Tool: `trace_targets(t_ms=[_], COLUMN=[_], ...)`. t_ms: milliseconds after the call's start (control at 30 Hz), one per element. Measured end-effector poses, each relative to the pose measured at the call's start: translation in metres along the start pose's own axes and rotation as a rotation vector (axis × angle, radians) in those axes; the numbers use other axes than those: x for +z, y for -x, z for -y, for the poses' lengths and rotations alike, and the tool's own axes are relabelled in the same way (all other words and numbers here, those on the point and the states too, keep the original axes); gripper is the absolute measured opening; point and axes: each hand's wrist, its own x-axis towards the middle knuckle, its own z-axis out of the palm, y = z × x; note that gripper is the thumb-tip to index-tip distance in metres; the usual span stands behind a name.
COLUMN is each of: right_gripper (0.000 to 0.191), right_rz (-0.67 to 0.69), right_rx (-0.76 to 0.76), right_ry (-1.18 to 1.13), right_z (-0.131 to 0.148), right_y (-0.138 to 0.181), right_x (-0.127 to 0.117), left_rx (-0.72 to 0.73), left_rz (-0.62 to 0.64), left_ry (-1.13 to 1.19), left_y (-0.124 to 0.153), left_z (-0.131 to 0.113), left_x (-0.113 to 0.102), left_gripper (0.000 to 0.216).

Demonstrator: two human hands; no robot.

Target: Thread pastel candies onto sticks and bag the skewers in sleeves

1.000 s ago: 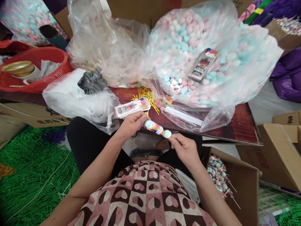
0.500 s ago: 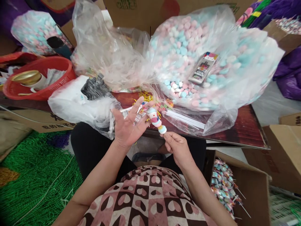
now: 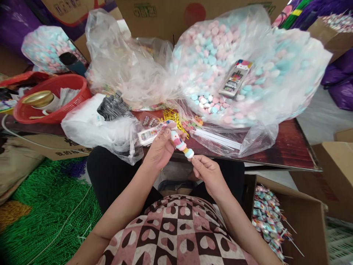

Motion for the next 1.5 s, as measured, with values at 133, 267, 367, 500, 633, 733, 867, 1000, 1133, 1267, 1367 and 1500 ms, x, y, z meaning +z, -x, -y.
trace_targets(t_ms=[133,267,367,500,633,733,867,1000,1133,1267,1367,1500], right_gripper=[0.032,0.035,0.035,0.036,0.034,0.031,0.025,0.026,0.025,0.026,0.031,0.036], right_rz=[-0.055,-0.005,0.012,-0.031,-0.058,-0.117,-0.19,-0.205,-0.18,-0.182,-0.159,-0.081], right_rx=[-0.059,0.004,0.024,-0.066,-0.136,-0.171,-0.203,-0.241,-0.263,-0.248,-0.161,-0.026], right_ry=[0.064,0.033,-0.022,0.115,0.211,0.17,0.064,0.044,0.09,0.1,0.026,-0.1], right_z=[-0.004,-0.009,-0.01,-0.007,-0.01,-0.016,-0.02,-0.019,-0.017,-0.013,-0.009,-0.003], right_y=[0.002,0.002,0.002,0.001,0.0,-0.002,-0.005,-0.007,-0.008,-0.007,-0.004,-0.001], right_x=[-0.001,0.002,0.006,0.014,0.015,0.009,0.002,-0.001,-0.001,0.003,0.009,0.013], left_rx=[-0.006,-0.007,-0.006,-0.031,-0.018,-0.004,-0.028,-0.022,0.052,0.065,0.083,0.155], left_rz=[-0.044,-0.045,-0.05,-0.099,-0.123,-0.098,0.004,0.103,0.04,-0.025,-0.038,-0.045], left_ry=[0.041,0.065,0.07,0.082,0.101,0.081,-0.001,-0.014,0.091,0.182,0.252,0.234], left_y=[-0.003,-0.001,0.001,0.003,0.004,0.005,0.009,0.01,0.005,-0.003,-0.006,-0.006], left_z=[0.011,0.018,0.022,0.026,0.026,0.023,0.011,-0.008,-0.023,-0.027,-0.024,-0.012], left_x=[0.005,0.004,0.002,0.004,0.005,0.004,0.004,0.005,0.005,0.007,0.012,0.014], left_gripper=[0.036,0.033,0.031,0.034,0.034,0.033,0.039,0.042,0.047,0.022,0.02,0.017])
